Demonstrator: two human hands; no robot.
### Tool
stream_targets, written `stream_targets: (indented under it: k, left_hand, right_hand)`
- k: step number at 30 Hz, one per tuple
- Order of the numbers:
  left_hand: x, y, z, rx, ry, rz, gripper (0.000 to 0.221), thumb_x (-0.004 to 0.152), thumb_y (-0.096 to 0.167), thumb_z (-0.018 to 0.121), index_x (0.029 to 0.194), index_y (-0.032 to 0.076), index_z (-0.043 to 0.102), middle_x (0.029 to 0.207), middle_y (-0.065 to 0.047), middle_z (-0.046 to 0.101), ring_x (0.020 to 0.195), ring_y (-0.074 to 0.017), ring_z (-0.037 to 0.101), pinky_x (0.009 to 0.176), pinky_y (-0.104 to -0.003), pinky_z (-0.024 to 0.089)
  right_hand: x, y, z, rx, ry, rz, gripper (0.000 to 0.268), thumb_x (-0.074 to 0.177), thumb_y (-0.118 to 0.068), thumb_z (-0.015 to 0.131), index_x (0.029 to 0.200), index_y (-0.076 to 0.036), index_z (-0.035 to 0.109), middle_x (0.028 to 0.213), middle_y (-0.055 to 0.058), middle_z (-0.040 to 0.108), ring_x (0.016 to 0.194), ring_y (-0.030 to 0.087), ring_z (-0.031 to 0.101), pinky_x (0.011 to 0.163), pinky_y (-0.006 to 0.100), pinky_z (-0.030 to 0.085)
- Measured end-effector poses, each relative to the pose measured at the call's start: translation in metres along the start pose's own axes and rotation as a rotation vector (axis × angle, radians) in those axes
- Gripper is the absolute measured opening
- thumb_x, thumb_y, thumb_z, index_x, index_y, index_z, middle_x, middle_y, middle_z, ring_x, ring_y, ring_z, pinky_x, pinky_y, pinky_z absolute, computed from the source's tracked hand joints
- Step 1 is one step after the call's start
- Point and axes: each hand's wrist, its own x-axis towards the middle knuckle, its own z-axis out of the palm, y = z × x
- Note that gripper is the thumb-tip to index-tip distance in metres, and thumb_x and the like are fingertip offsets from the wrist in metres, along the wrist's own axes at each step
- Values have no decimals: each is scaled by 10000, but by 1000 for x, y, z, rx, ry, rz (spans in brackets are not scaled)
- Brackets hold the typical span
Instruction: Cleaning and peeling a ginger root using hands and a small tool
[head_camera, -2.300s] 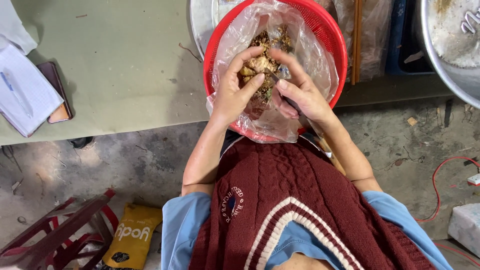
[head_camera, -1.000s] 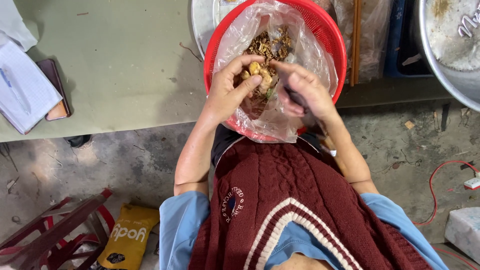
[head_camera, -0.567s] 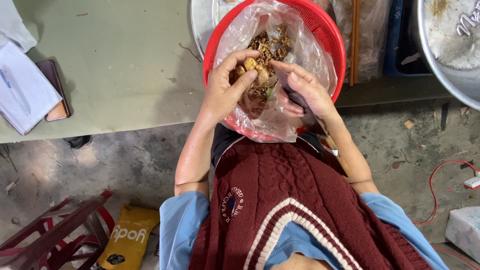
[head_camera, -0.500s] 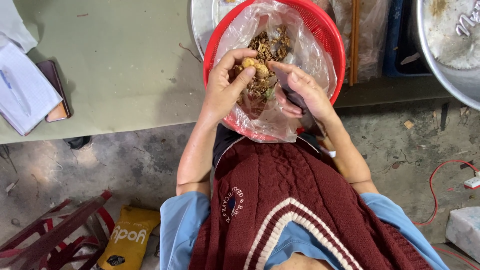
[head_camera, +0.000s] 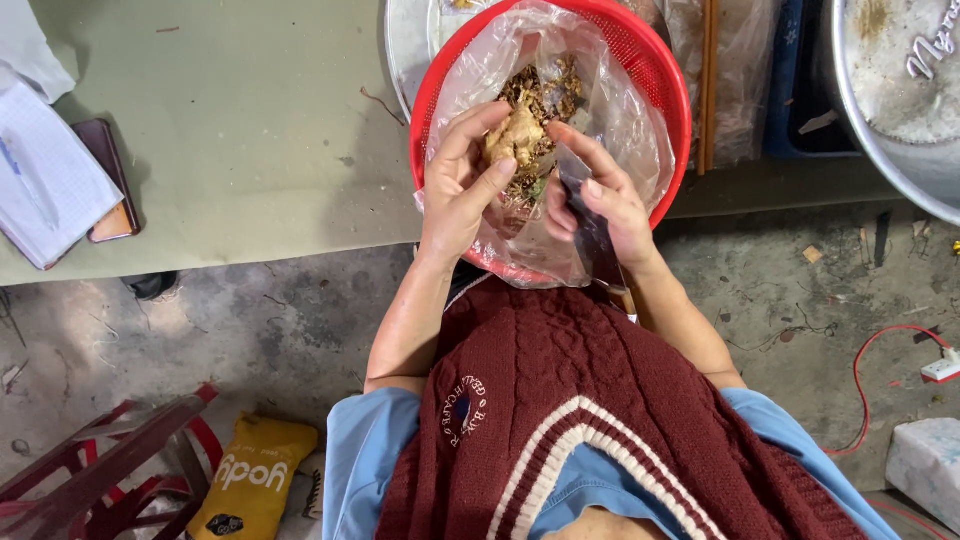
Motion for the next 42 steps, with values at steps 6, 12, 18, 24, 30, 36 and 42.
stream_targets:
  k: [6,12,18,24,30,36,42]
  left_hand:
    - [3,5,-2,-95,-30,-68,562,980,99,798,1478,125,539,1496,-106,571,1379,-250,590,1165,-367,553]
    - [6,19,-4,236,-111,-19,535,971,287,785,1439,149,567,1345,-63,548,1284,-182,579,1106,-302,564]
    - [4,9,-16,49,-118,-111,554,947,146,809,1440,154,557,1477,-118,555,1363,-248,567,1129,-411,560]
    - [10,12,-13,3,-149,-161,531,947,138,808,1425,176,578,1459,-102,561,1332,-251,584,1105,-394,580]
    - [13,1,-24,-108,-177,-224,528,946,96,808,1421,165,587,1529,-125,523,1364,-278,569,1138,-456,545]
    - [18,7,-16,-92,-198,-204,510,952,86,802,1413,110,584,1490,-107,567,1419,-255,535,1209,-411,488]
    - [14,-22,-17,-330,-129,-192,593,909,13,822,1446,83,581,1407,-150,529,1259,-315,566,1039,-413,606]
  right_hand:
    - [3,-3,10,-161,60,75,737,1046,-303,661,1664,-216,268,801,91,582,515,81,388,433,198,372]
    - [7,0,-10,-446,-15,11,662,1092,-272,622,1664,-200,297,781,39,614,474,56,434,435,186,444]
    - [7,-25,-2,-263,37,36,444,1096,-243,601,1508,-95,525,684,-8,428,525,60,366,438,184,368]
    - [5,-5,-10,-440,-12,33,661,1085,-232,626,1659,-179,301,779,57,625,483,68,433,447,199,452]
    - [5,-11,-21,-371,-47,-25,460,1128,-193,591,1575,-159,488,923,-19,650,507,32,389,426,159,399]
    - [9,-6,-14,-306,-39,50,660,1113,-190,629,1678,-223,290,851,81,694,488,70,457,436,178,436]
    - [10,-1,-37,-143,44,50,536,1060,-339,546,1563,-172,465,815,124,660,490,51,489,409,180,457]
